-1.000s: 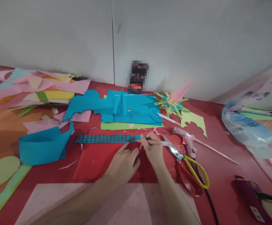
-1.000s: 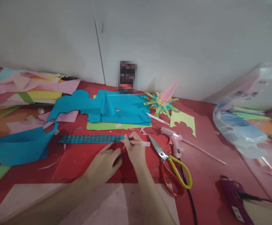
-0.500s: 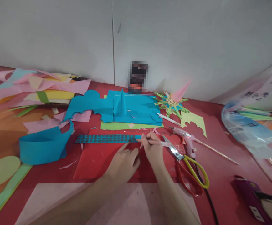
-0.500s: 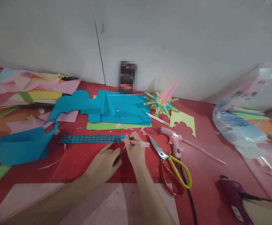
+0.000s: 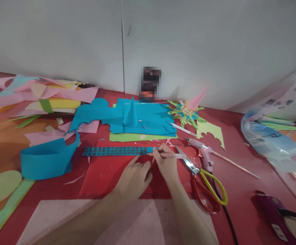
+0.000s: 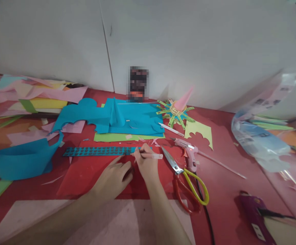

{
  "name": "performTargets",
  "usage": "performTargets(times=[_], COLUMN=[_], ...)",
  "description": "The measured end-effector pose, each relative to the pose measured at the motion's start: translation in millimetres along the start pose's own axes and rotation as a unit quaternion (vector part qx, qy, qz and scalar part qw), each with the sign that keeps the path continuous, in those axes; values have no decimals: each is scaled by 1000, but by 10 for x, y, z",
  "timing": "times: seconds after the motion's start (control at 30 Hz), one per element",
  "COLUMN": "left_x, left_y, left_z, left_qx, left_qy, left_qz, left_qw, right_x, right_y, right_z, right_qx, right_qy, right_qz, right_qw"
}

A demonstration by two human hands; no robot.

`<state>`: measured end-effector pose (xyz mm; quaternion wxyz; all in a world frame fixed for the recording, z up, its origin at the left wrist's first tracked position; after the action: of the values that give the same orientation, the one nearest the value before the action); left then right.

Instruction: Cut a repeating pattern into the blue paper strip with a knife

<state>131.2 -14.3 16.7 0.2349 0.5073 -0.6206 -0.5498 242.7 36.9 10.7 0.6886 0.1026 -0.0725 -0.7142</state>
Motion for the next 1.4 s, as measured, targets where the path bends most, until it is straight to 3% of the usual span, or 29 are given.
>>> performTargets(times=[0.57,1.4], left_x=[-5,-3], left_y=[3,-17], left_z=[-12,-8], left_qx=[-1,0], left_qy=[-4,-2], left_qz=[6,8], left_qw=[1000,1000], right_x=[0,-8], right_y=[-39,-31], right_z=[-8,-10], right_qx=[-45,-27], right_qy=[-2,-8], right_qz=[33,24], right_qw=[998,999])
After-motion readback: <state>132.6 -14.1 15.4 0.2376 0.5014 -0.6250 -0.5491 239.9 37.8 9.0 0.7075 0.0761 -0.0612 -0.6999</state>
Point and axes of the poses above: each hand's wrist, its own x-axis away from the middle knuckle, its own y-axis out of the back of the hand, z = x × y, the point moved 5 cm from there along -x, towards the middle knuckle, and after that the axes turned 5 degrees about -x, right-handed, at the moved point
